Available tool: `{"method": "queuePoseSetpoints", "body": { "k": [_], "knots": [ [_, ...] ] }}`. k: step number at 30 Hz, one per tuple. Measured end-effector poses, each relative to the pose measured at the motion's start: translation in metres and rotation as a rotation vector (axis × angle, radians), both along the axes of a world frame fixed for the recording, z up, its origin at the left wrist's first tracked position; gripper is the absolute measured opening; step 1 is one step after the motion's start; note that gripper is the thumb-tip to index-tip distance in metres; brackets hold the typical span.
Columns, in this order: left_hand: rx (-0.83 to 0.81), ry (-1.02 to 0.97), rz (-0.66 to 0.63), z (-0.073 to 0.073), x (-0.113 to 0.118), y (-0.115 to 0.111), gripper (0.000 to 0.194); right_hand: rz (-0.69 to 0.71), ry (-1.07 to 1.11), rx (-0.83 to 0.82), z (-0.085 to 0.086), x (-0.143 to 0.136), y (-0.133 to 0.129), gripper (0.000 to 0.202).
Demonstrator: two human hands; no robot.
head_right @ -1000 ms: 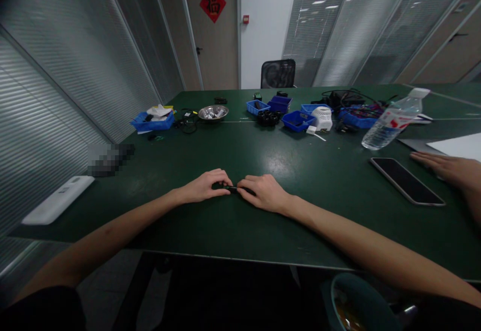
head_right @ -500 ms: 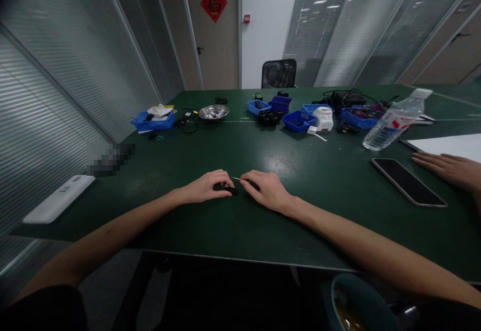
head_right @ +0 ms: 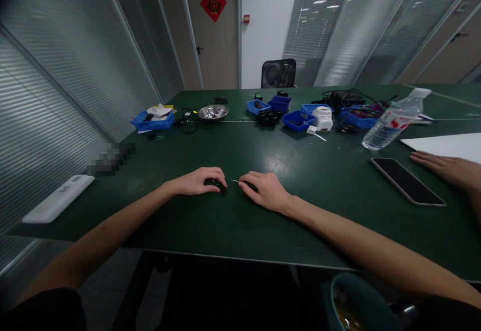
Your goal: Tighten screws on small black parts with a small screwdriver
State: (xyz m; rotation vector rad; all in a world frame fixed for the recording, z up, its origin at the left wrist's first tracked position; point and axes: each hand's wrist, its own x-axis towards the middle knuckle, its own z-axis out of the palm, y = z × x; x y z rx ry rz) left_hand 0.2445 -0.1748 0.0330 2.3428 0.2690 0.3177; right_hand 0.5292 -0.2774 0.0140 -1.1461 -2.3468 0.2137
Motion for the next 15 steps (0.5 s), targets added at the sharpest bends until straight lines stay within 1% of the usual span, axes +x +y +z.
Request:
{"method": "queuePoseSetpoints", "body": {
  "k": [3,6,9,12,15],
  "knots": [
    [-0.005,0.026,0.072,0.0,-0.014,0.016,0.021,-0.011,0.001,0.009,0.0,-0.001,0.0,0.031],
    [0.031,0.064,0.244,-0.006,-0.039,0.047,0.025,-0.008,0.003,0.012,0.0,0.0,0.0,0.031],
    [0.099,0.101,0.496,-0.019,-0.08,0.089,0.03,-0.001,0.005,0.012,-0.001,0.002,0.0,0.031],
    [0.162,0.15,0.798,-0.032,-0.133,0.128,0.035,0.008,0.004,0.013,-0.002,0.004,0.0,0.031],
    [0.228,0.211,1.125,-0.038,-0.182,0.151,0.032,0.01,0.007,0.021,-0.003,0.004,0.0,0.03]
  ]
}}
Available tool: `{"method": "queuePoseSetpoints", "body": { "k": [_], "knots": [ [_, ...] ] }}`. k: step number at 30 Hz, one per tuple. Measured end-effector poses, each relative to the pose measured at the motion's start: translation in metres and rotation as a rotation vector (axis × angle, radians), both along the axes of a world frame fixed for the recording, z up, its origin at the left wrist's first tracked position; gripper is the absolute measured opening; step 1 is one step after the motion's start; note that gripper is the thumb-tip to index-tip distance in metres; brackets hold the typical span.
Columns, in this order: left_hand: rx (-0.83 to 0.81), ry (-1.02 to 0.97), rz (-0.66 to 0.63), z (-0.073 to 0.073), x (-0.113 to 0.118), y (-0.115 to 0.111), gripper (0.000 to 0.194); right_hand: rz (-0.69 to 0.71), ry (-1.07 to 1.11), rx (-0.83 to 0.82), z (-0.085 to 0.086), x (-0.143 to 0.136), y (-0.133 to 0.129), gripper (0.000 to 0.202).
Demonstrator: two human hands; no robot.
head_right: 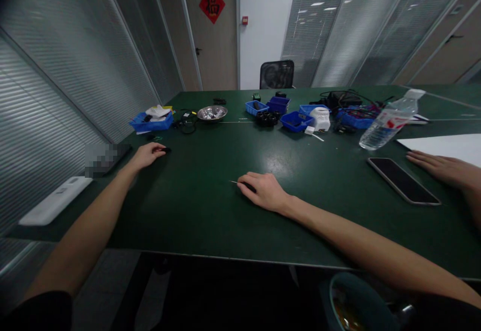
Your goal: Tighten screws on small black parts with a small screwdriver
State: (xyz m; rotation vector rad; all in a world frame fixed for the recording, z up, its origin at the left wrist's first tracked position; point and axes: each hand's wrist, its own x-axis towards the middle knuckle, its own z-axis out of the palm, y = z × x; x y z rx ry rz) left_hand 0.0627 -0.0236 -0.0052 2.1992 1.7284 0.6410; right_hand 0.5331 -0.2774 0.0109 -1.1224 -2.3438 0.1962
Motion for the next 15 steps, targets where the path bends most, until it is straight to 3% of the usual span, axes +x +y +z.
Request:
{"method": "queuePoseSetpoints", "body": {
  "k": [2,5,11,15],
  "knots": [
    [0.015,0.036,0.165,0.0,-0.023,0.005,0.029,-0.006,-0.001,0.007,0.0,-0.001,0.0,0.03],
    [-0.003,0.037,0.286,0.004,-0.038,0.005,0.029,-0.011,-0.004,0.008,0.001,-0.002,0.0,0.031],
    [-0.046,0.088,0.287,0.015,-0.039,0.002,0.033,-0.004,-0.009,0.006,0.001,-0.002,0.0,0.032],
    [-0.087,0.088,0.363,0.019,-0.044,-0.003,0.024,-0.01,-0.009,-0.006,0.002,-0.002,0.0,0.032]
  ]
}}
